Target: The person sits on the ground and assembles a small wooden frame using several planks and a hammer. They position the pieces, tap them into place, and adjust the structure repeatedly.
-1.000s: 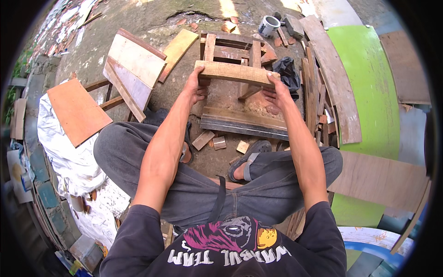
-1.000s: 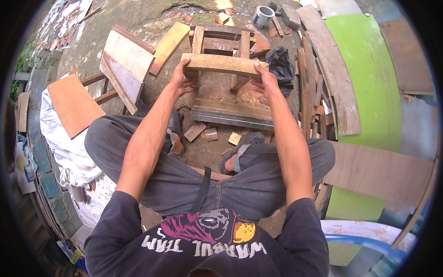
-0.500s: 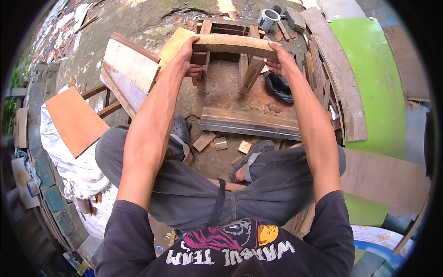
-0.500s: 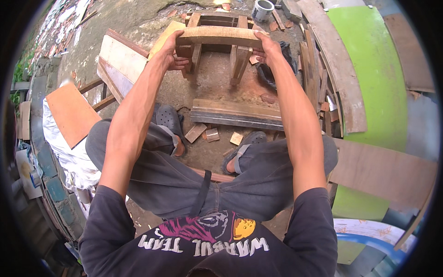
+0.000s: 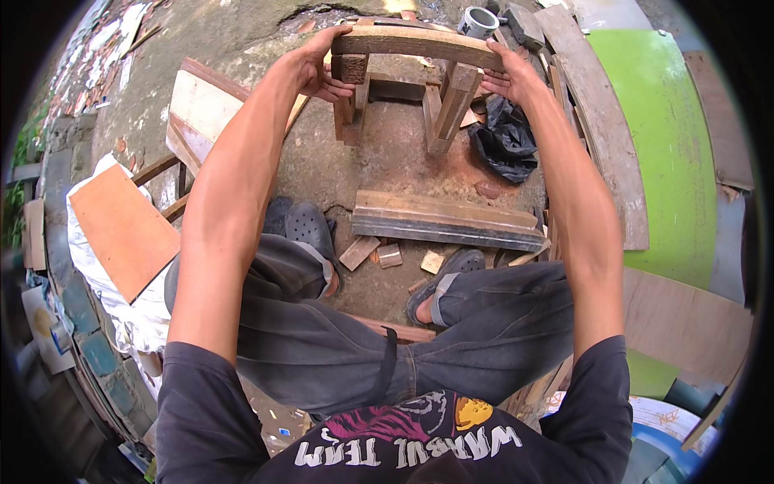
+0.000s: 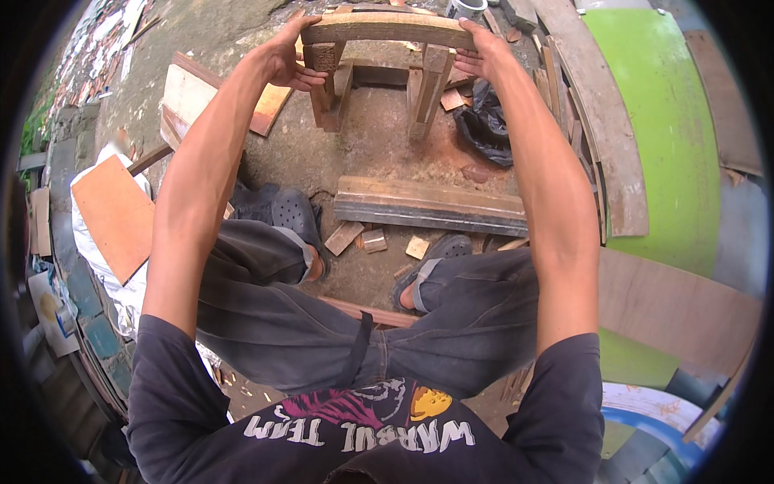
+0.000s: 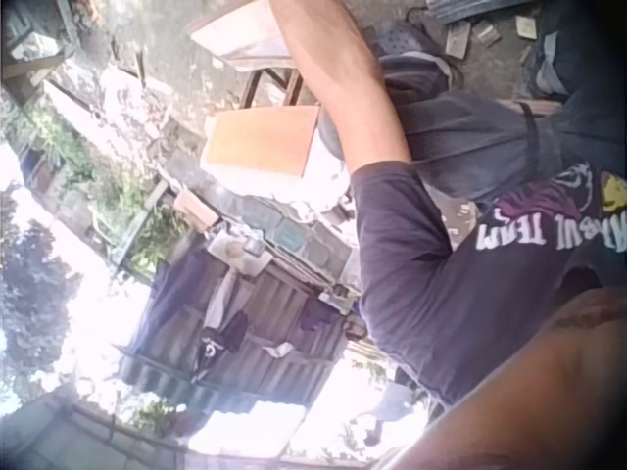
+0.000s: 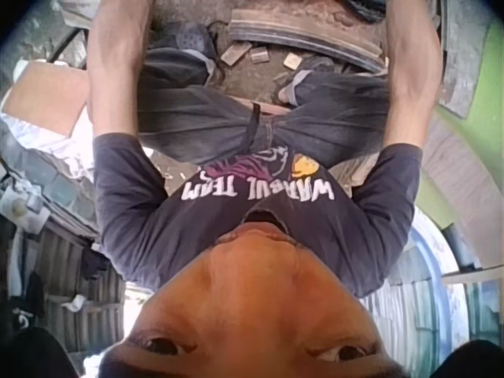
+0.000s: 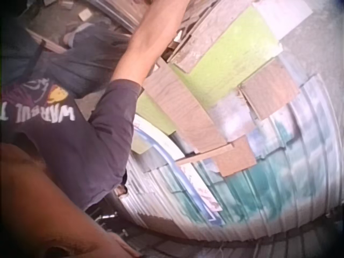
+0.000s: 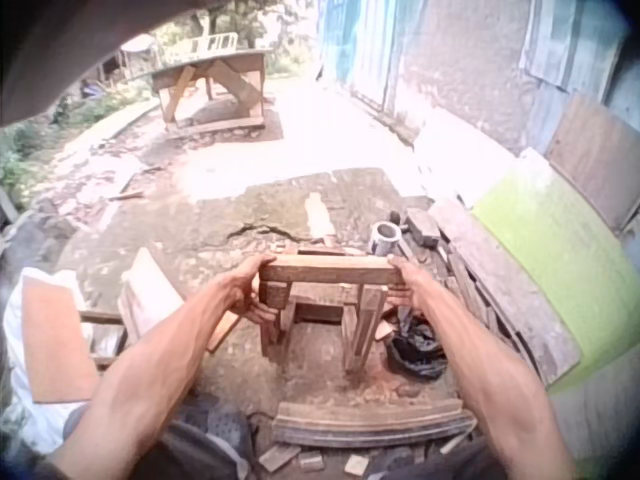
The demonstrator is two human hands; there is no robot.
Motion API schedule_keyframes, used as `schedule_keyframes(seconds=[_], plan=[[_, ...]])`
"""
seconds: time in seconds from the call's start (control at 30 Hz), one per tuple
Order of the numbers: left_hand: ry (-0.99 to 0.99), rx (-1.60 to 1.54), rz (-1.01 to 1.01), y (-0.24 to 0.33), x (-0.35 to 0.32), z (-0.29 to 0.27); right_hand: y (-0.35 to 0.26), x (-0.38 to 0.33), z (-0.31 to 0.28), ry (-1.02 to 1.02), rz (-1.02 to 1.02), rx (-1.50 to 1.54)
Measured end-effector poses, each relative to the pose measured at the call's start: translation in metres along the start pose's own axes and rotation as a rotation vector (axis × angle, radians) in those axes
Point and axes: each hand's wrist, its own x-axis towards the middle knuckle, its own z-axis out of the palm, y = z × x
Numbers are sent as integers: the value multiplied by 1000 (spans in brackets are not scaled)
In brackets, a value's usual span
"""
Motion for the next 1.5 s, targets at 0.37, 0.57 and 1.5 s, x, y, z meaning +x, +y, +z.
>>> schedule_keyframes(seconds=[0.37,0.57,1.5], plan=[[8,109,4,19,6,-2,-2,2,2,47,-101,96],[50,133,27,22,7,0,-2,4,-2,33,-141,41],[178,543,104,49,24,-9,-10,18,4,-106,-189,9]])
